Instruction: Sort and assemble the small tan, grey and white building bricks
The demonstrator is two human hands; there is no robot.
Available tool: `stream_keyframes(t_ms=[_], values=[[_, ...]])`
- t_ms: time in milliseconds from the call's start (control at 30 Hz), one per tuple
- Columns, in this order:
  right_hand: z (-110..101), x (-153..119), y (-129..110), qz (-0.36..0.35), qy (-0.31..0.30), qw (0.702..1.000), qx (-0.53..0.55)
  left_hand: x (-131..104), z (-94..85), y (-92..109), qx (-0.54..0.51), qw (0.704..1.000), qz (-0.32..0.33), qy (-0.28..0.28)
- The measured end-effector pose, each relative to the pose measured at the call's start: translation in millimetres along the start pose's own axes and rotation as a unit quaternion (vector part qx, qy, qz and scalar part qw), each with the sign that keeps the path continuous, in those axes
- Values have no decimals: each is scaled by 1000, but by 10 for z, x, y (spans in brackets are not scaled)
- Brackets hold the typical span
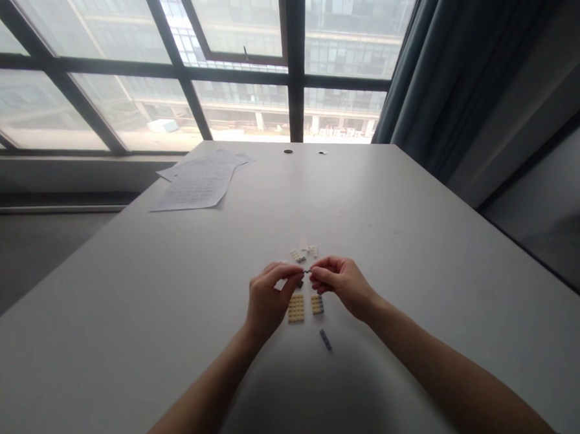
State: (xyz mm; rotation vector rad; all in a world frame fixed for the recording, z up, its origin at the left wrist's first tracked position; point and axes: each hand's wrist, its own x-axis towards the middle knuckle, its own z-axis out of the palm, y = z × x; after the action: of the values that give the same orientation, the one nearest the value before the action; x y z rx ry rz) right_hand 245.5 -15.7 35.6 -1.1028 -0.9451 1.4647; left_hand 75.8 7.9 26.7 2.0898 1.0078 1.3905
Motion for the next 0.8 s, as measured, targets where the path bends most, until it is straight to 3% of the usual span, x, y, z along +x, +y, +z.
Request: stream_keyframes(t_ms=[167,400,500,600,700,800], values=[[-33,-54,-14,-23,8,1000,7,-4,-3,0,2,996,85,-17],[-60,-144,-40,-77,13,996,-33,-37,31,50,-11,998,59,-33],[-71,-179,-62,-90,13,995,-40,-55,52,81,13,997,41,-60],[-127,-203,-70,-83,5,995,-61,-52,44,110,32,991,68,-107],[-260,-238,-57,-68,5,980,-186,-12,-30,92,53,987,83,-124],[-419,-301,-28,-80,6,914,-397,48,-146,-18,83,993,46,-76]])
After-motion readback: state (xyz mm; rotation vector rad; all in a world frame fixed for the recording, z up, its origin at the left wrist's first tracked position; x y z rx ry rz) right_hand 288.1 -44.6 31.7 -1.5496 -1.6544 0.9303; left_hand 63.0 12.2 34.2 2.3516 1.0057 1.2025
